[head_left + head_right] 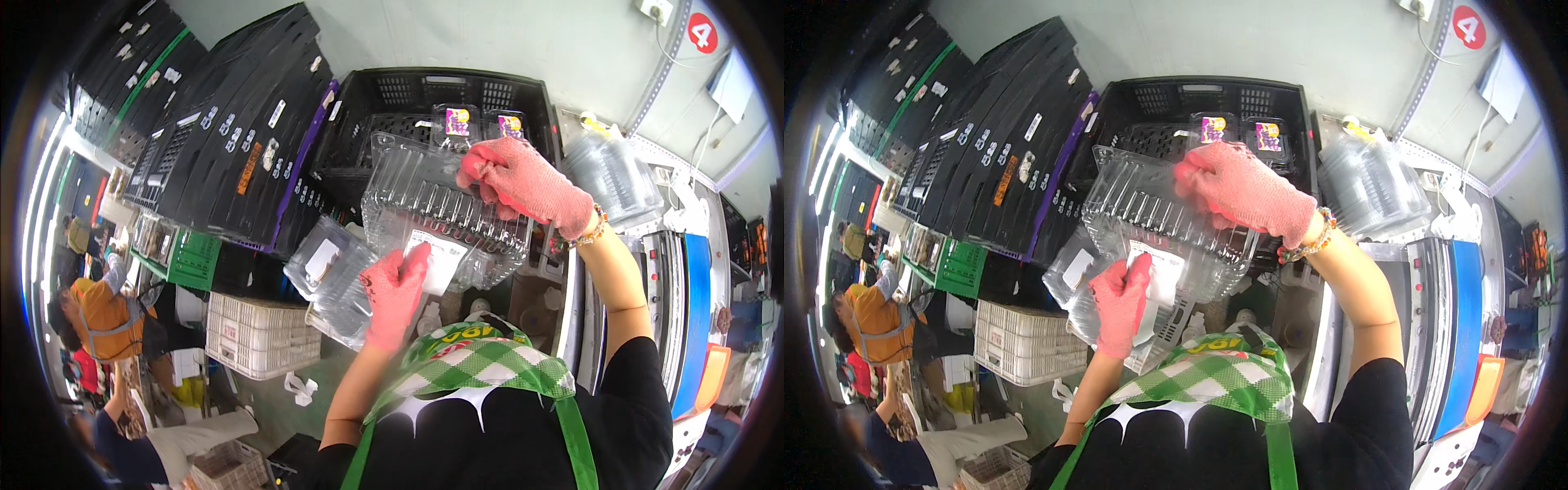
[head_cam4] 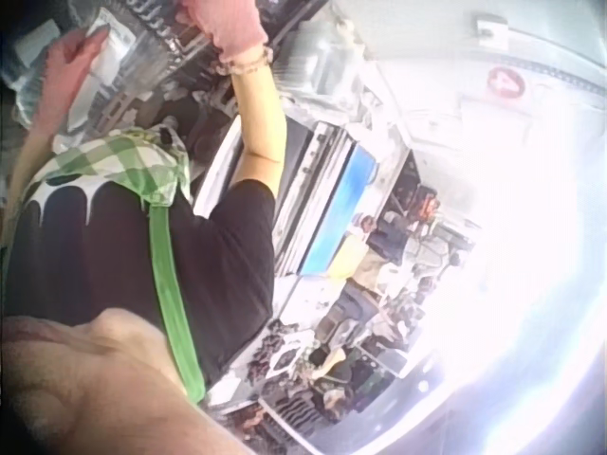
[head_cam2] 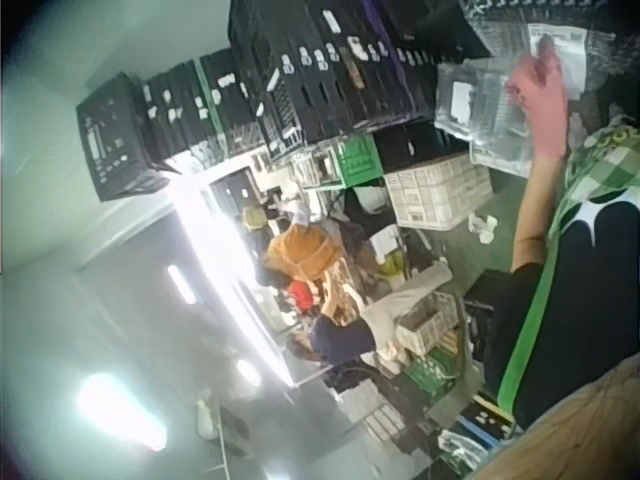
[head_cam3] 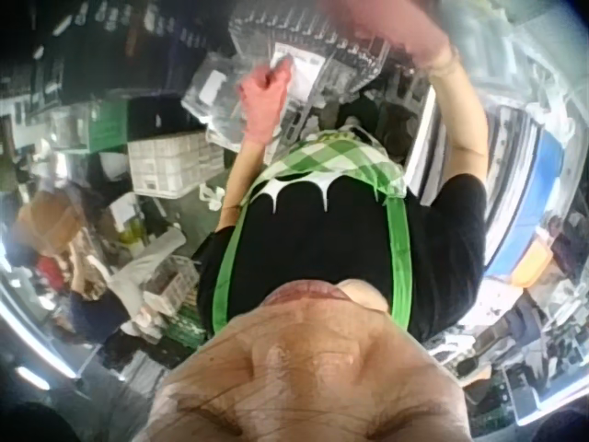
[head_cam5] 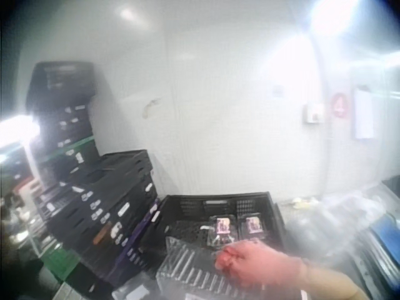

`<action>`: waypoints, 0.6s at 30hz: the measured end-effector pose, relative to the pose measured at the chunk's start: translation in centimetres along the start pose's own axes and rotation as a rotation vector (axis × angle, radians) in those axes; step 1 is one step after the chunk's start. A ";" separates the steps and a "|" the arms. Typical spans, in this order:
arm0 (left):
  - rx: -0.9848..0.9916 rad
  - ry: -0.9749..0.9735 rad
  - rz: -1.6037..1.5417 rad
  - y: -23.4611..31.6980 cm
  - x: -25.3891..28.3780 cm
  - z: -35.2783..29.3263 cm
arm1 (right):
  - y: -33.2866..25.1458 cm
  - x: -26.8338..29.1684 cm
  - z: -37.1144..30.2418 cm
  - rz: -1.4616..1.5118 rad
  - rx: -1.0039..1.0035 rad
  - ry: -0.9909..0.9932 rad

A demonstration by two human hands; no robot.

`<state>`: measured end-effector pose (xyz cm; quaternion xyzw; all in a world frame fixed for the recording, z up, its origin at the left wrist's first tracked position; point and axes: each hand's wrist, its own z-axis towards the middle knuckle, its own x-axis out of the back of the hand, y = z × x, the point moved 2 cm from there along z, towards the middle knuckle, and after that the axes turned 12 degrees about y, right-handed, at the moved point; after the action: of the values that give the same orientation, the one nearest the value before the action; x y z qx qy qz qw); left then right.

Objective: The person stands at a workstation and repeatedly applies printed labels to clear plastic containers. They peel labels from a continuous roll, smooth them onto the containers, and place the labeled items into a black crate.

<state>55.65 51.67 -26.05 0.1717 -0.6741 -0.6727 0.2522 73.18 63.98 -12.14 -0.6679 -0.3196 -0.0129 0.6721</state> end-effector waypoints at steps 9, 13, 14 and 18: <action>-0.102 -0.048 -0.044 -1.0 1.5 -1.9 | 2.4 13.7 -7.4 -0.109 0.744 1.514; -0.144 0.162 -0.084 2.0 1.6 -3.9 | 10.0 16.0 -4.6 -0.970 0.143 1.453; -0.162 0.222 -0.150 2.8 1.1 -4.2 | 12.5 15.9 -3.5 -1.168 -0.268 1.209; -0.149 0.099 -0.309 4.5 1.2 -4.0 | 28.5 17.8 -0.5 -1.022 -0.300 1.030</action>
<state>57.47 47.85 -21.58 0.2867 -0.5747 -0.7424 0.1907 100.14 73.89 -29.47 -0.4298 -0.2298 -0.6793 0.5487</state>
